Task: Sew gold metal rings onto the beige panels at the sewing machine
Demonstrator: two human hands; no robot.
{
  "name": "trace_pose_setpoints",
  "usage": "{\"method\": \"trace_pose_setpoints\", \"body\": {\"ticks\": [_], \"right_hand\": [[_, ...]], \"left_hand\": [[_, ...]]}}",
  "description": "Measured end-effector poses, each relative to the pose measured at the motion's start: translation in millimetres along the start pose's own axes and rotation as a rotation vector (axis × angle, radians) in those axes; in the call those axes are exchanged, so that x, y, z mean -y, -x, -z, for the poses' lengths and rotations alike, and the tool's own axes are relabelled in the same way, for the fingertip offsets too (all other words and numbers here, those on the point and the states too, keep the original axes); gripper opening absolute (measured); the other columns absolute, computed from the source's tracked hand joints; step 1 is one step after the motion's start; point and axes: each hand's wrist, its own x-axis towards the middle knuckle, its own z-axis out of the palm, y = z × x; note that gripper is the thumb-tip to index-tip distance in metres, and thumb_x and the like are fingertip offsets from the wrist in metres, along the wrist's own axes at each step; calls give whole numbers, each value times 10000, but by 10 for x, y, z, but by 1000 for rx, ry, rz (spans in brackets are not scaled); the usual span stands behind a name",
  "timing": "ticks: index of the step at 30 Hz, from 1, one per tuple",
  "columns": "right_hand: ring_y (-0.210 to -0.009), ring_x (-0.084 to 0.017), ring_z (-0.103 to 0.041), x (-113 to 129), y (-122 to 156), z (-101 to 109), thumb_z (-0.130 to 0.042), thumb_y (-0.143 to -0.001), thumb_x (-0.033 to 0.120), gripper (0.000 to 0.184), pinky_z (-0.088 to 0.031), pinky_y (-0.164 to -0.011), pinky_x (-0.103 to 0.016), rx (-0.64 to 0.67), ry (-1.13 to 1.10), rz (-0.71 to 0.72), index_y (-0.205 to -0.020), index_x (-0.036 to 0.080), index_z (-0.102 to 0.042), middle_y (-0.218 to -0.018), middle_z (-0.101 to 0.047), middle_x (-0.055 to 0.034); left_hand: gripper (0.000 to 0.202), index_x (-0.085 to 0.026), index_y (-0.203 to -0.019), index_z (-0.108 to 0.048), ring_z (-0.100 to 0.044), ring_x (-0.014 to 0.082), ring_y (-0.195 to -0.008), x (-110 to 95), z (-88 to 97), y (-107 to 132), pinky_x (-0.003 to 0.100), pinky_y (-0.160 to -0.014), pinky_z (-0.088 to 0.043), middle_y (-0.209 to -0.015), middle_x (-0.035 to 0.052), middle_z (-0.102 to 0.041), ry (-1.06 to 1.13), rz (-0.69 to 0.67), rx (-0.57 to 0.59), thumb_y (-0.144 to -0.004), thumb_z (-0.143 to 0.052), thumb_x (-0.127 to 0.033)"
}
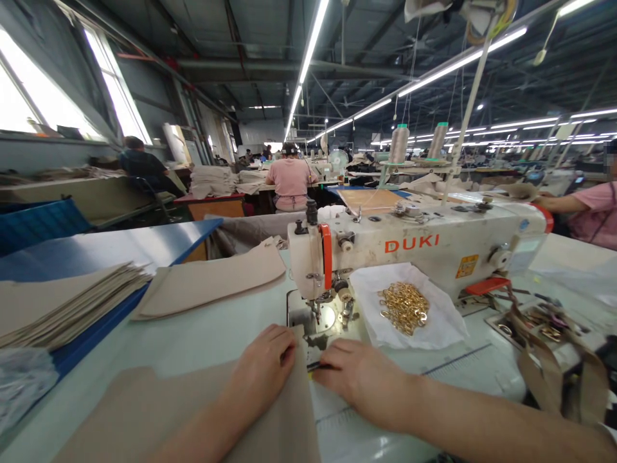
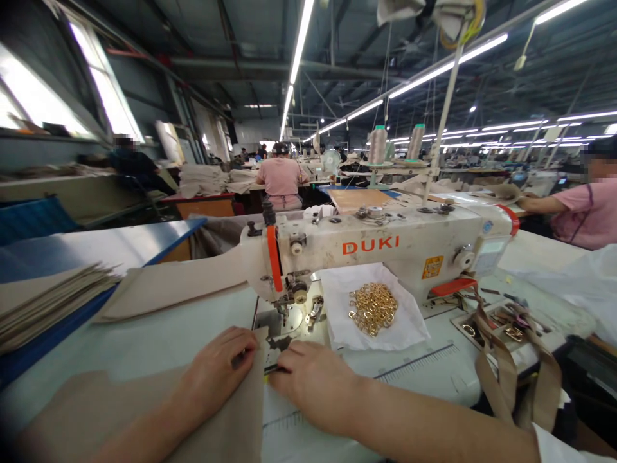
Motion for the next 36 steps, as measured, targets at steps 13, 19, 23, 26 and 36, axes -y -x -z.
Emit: {"method": "trace_pose_setpoints", "body": {"ticks": [13, 19, 23, 26, 36], "right_hand": [[-844, -180, -564, -93, -316, -292, -540, -917, 239, 137, -460, -857, -300, -252, 142, 131, -849, 155, -624, -850, -664, -41], [-858, -162, -589, -123, -313, -315, -499, -937, 190, 171, -472, -861, -286, -217, 80, 186, -842, 166, -640, -864, -687, -38], [-870, -162, -601, -104, -316, -276, -499, -930, 189, 172, -484, -862, -282, -224, 12, 167, -842, 169, -646, -852, -692, -43], [-880, -169, -607, -94, -313, -267, -524, -912, 179, 145, -483, -874, -285, -225, -14, 164, -845, 160, -651, -851, -693, -56], [-899, -186, -609, -77, -296, -240, -521, -913, 180, 155, -483, -900, -297, -178, -16, 139, -859, 144, -662, -889, -700, -64]], "left_hand": [[193, -210, -692, -544, -606, 180, -706, 61, -60, 42, 290, -640, -501, -718, 1, -634, 6, -45, -26, -812, -498, -65], [182, -206, -739, -554, -601, 179, -712, 78, -89, 84, 292, -636, -503, -729, 5, -630, 21, -73, -50, -850, -481, -83], [181, -204, -763, -556, -596, 179, -711, 66, -88, 79, 294, -636, -509, -738, 10, -629, 21, -99, -77, -881, -462, -104], [185, -202, -781, -560, -593, 180, -721, 54, -92, 69, 299, -648, -514, -753, 14, -633, 18, -117, -89, -901, -449, -116], [231, -194, -775, -570, -595, 188, -742, 36, -97, 53, 321, -670, -525, -768, 27, -640, -4, -103, -25, -928, -412, -126]]}}
